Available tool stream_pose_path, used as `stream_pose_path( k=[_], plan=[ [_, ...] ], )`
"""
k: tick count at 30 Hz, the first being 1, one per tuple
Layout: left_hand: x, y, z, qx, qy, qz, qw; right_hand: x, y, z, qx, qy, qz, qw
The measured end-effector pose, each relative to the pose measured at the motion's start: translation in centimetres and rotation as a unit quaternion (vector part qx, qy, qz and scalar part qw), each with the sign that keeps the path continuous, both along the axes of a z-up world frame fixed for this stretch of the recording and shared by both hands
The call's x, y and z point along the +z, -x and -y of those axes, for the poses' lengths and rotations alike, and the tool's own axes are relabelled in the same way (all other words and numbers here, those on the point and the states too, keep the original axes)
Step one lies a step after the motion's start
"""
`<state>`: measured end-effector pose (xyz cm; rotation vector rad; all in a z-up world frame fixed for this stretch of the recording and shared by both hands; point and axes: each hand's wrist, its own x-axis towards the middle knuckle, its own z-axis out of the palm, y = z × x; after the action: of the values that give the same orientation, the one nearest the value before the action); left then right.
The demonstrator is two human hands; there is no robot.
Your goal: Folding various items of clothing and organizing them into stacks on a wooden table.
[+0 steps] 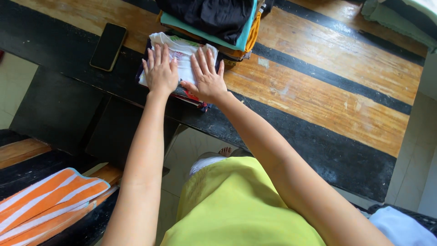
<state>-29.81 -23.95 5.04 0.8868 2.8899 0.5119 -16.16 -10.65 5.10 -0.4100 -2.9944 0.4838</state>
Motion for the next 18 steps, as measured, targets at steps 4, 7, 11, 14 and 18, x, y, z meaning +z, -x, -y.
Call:
stream_pose_path(
  k=[4,7,11,14,18],
  plan=[
    [0.2,0.8,0.4,-0.013,0.023,0.018,0.999,0.5,-2.5,-1.3,0.042,0.001,0.017,0.999],
    [2.6,0.3,-1.1,-0.013,0.084,0.047,0.995,0.5,-6.1,-3.3,0.043,-0.004,0.022,0.999],
    [4.0,-1.1,-6.4,-0.033,0.108,-0.077,0.991,-1.6,-11.3,-7.0,-0.022,0.010,-0.025,0.999],
    [11.2,-9.2,-12.5,-0.119,0.025,-0.093,0.988,-2.6,-16.4,-10.7,-0.121,0.018,-0.095,0.988],
    [12.2,-16.8,-21.4,-0.256,-0.038,-0.107,0.960,-1.8,-26.7,-15.5,-0.255,0.000,-0.128,0.958]
  ],
)
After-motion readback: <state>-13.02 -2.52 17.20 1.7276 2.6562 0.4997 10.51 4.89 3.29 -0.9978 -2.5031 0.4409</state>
